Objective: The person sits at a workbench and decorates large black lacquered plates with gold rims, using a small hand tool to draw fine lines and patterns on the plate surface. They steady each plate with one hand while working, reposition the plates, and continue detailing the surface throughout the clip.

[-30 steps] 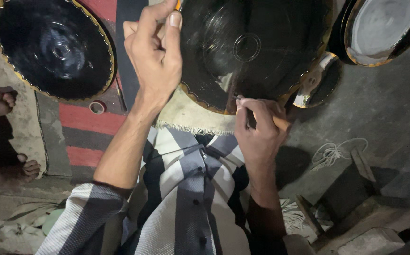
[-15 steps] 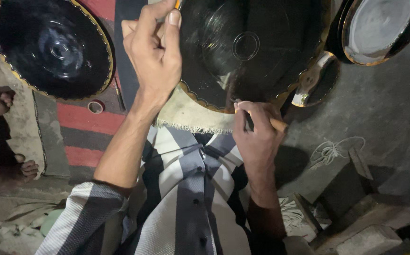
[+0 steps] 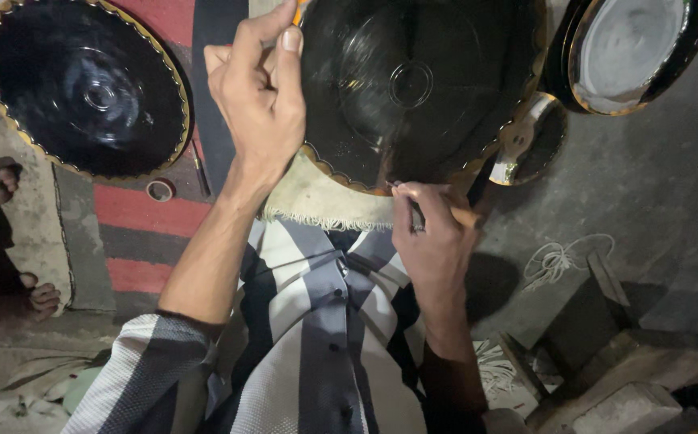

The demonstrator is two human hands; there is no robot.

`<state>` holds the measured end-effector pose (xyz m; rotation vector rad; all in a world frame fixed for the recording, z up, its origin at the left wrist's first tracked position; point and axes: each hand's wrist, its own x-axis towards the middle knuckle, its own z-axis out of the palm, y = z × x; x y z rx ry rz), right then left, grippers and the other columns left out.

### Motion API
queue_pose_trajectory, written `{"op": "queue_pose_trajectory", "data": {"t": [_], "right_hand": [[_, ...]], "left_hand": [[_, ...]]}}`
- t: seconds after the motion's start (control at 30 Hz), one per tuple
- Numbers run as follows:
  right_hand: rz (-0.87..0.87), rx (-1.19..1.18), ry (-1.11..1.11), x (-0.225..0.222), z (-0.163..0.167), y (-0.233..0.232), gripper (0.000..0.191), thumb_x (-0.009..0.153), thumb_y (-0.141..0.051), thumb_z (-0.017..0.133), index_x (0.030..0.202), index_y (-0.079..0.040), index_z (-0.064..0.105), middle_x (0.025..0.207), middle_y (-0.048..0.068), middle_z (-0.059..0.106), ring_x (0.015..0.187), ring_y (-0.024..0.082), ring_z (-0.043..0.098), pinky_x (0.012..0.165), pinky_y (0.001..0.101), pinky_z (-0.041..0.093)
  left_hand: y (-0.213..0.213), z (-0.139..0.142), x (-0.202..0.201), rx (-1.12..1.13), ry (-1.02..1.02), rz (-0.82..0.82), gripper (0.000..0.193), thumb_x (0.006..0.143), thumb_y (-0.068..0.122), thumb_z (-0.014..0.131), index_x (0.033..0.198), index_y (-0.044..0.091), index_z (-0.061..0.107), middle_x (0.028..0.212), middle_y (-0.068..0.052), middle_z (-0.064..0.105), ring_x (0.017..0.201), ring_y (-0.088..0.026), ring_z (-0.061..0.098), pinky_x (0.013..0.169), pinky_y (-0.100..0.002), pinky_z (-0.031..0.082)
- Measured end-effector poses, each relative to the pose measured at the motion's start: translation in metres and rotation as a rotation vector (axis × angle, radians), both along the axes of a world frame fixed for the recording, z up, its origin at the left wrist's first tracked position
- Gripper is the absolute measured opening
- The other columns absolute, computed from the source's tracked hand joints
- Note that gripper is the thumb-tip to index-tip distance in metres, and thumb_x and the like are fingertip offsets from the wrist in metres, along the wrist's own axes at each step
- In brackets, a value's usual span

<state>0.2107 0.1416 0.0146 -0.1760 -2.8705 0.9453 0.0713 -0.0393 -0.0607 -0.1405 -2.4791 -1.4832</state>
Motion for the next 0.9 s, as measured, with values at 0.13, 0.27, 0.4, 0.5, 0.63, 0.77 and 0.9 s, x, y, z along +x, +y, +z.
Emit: {"op": "queue_pose_trajectory", "data": {"t": [0.13,0.27,0.4,0.5,0.63,0.77,0.9], "right_hand": [[-0.002,-0.049,0.014,0.010,0.028,-0.002,0.013,0.087,0.003,0.079,0.094,-0.003,0.071,0.093,0.009,0.075,0.089,0.024,0.076,0.078,0.0338,0.059],[-0.035,-0.069,-0.024,0.015,0.027,-0.004,0.013,0.087,0.003,0.079,0.096,-0.003,0.071,0.096,0.009,0.076,0.091,0.023,0.077,0.080,0.0327,0.060],[-0.113,-0.180,0.004,0.039,0.010,0.006,0.014,0.088,0.002,0.079,0.100,0.000,0.073,0.097,0.011,0.076,0.088,0.019,0.075,0.077,0.0321,0.060],[-0.178,-0.403,-0.055,0.056,-0.004,0.018,0.012,0.090,0.002,0.078,0.101,0.003,0.071,0.097,0.015,0.076,0.088,0.019,0.075,0.076,0.0327,0.061],[-0.197,-0.790,-0.015,0.062,-0.016,0.034,0.009,0.096,0.004,0.069,0.104,0.003,0.067,0.102,0.018,0.077,0.090,0.021,0.078,0.080,0.0344,0.068],[-0.291,-1.018,-0.109,0.053,-0.016,0.055,0.008,0.097,0.006,0.067,0.103,0.002,0.064,0.101,0.020,0.075,0.091,0.024,0.078,0.083,0.0389,0.069],[-0.328,-1.011,-0.013,0.041,-0.010,0.086,0.010,0.102,0.010,0.066,0.108,0.004,0.062,0.101,0.018,0.073,0.092,0.024,0.074,0.084,0.0346,0.064]], "left_hand": [[0.003,0.022,0.015,-0.007,0.014,0.004,0.020,0.111,0.010,0.070,0.130,0.016,0.072,0.068,0.004,0.055,0.070,-0.013,0.036,0.082,-0.029,0.034],[0.003,0.032,0.010,-0.005,-0.004,-0.012,0.020,0.110,0.011,0.069,0.130,0.014,0.072,0.062,0.004,0.046,0.066,-0.014,0.033,0.085,-0.031,0.034],[-0.004,0.038,0.005,0.019,-0.068,-0.035,0.020,0.107,0.011,0.070,0.127,0.013,0.072,0.060,0.001,0.044,0.059,-0.013,0.036,0.077,-0.032,0.035],[-0.014,0.042,-0.006,0.006,-0.038,-0.188,0.024,0.105,0.012,0.073,0.129,0.008,0.071,0.073,-0.002,0.057,0.064,-0.012,0.053,0.068,-0.031,0.040],[-0.021,0.040,-0.029,-0.001,0.068,-0.325,0.011,0.108,0.010,0.076,0.115,0.003,0.071,0.081,-0.007,0.062,0.074,-0.016,0.060,0.072,-0.032,0.047],[-0.032,0.040,-0.023,0.043,0.050,-0.380,0.010,0.106,0.007,0.076,0.112,0.000,0.072,0.085,-0.009,0.060,0.077,-0.019,0.059,0.075,-0.034,0.047],[-0.060,0.063,0.029,0.187,-0.167,-0.402,0.023,0.106,0.009,0.068,0.086,0.004,0.058,0.079,-0.005,0.066,0.072,-0.011,0.066,0.070,-0.024,0.055]]}}
